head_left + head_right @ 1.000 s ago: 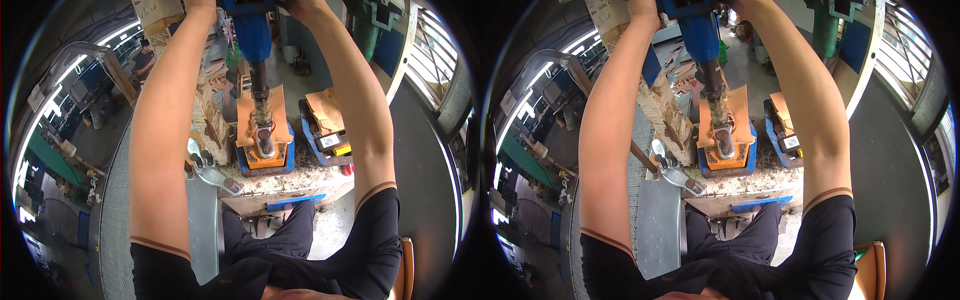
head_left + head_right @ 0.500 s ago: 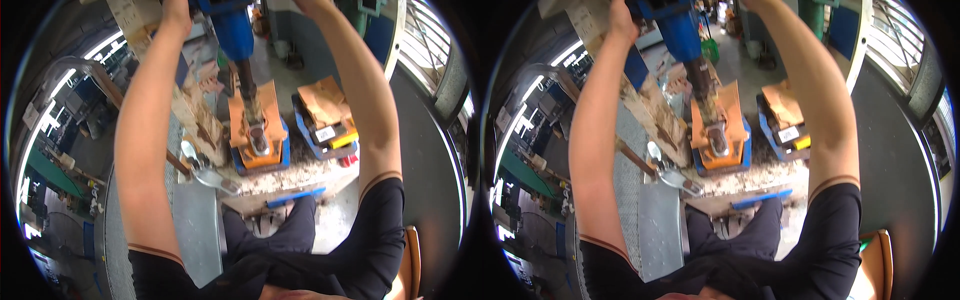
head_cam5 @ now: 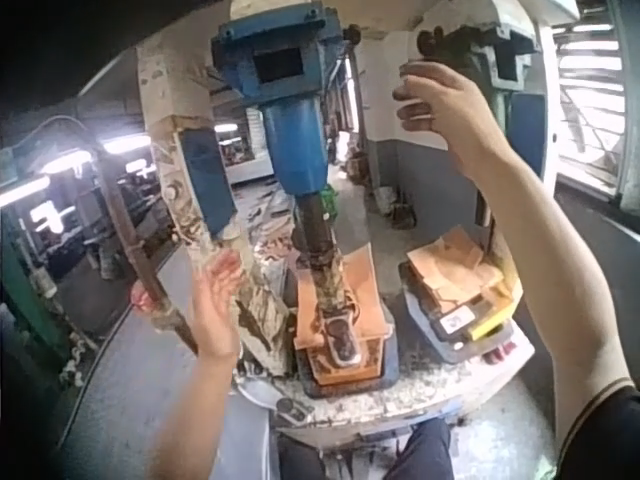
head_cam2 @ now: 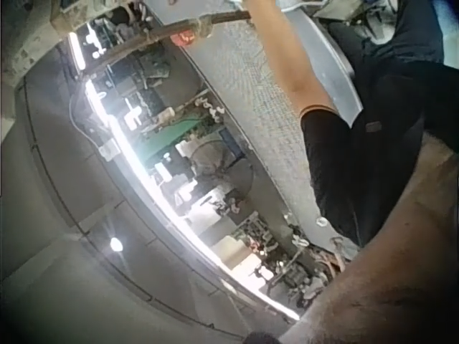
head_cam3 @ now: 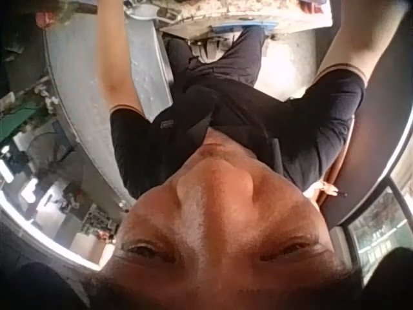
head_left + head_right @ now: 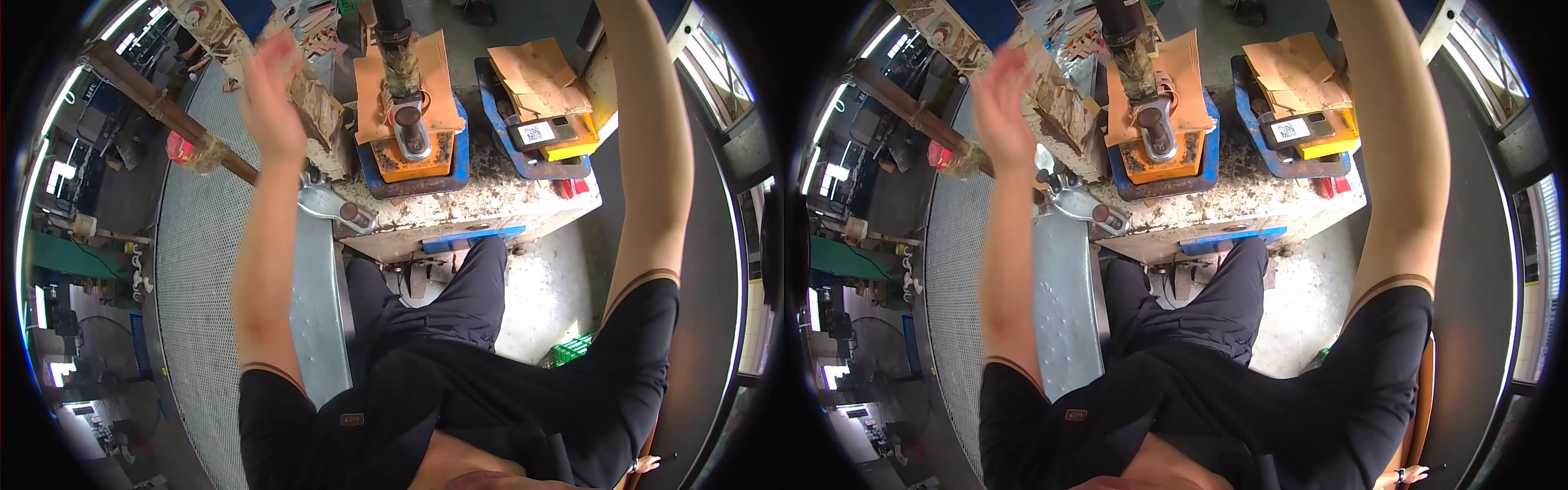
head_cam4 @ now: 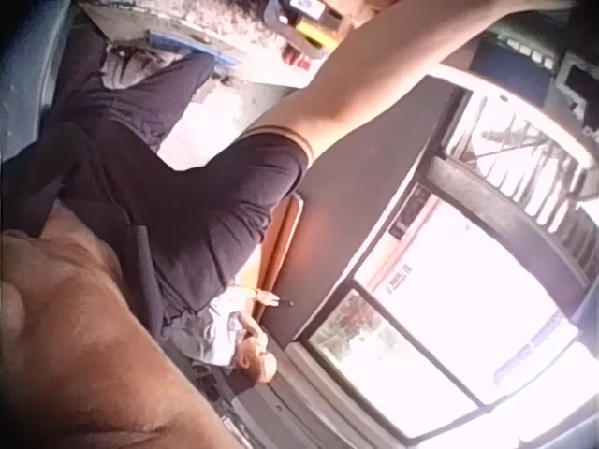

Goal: Operate an industrial machine to press soles onto shoes and assemble sandal components.

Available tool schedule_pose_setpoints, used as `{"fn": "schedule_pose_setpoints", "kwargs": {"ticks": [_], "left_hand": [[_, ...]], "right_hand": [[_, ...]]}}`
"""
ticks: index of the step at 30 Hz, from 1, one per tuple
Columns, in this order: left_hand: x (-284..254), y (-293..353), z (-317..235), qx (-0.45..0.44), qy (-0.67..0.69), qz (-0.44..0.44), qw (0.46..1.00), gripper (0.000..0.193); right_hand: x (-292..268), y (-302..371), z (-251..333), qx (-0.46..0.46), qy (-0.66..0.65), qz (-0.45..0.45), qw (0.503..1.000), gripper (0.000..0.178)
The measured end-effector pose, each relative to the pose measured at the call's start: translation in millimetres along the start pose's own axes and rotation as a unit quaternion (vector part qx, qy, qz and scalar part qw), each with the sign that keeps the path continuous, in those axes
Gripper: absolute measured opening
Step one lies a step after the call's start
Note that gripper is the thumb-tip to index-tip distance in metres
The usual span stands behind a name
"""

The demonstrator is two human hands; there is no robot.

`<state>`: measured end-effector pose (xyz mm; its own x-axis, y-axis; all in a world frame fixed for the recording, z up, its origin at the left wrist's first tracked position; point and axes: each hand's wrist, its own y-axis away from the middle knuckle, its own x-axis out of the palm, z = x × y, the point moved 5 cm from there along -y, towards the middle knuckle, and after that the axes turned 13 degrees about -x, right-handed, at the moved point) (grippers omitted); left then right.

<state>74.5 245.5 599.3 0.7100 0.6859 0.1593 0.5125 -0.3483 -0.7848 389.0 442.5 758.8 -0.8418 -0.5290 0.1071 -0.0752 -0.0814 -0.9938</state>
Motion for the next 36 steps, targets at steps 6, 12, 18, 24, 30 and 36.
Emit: {"fn": "schedule_pose_setpoints", "kwargs": {"ticks": [6, 12, 18, 24, 30, 36], "left_hand": [[-162, 207, 173, -0.203, -0.234, -0.151, 0.939, 0.036], [-221, 298, 231, -0.201, -0.430, -0.184, 0.861, 0.035], [-263, 344, 224, -0.095, -0.653, -0.165, 0.733, 0.035], [-313, 401, 249, -0.141, -0.668, -0.207, 0.701, 0.041], [-318, 399, 254, -0.141, -0.661, -0.201, 0.709, 0.041], [-327, 395, 252, -0.128, -0.661, -0.211, 0.709, 0.040]], "right_hand": [[-16, 221, -77, 0.117, 0.147, 0.100, 0.977, 0.023], [85, 381, -97, 0.071, 0.375, 0.218, 0.898, 0.042], [154, 414, -123, 0.111, 0.488, 0.222, 0.837, 0.064], [174, 424, -129, 0.151, 0.508, 0.193, 0.826, 0.069], [185, 436, -136, 0.107, 0.503, 0.133, 0.847, 0.064], [187, 435, -113, 0.083, 0.504, 0.130, 0.850, 0.072]]}}
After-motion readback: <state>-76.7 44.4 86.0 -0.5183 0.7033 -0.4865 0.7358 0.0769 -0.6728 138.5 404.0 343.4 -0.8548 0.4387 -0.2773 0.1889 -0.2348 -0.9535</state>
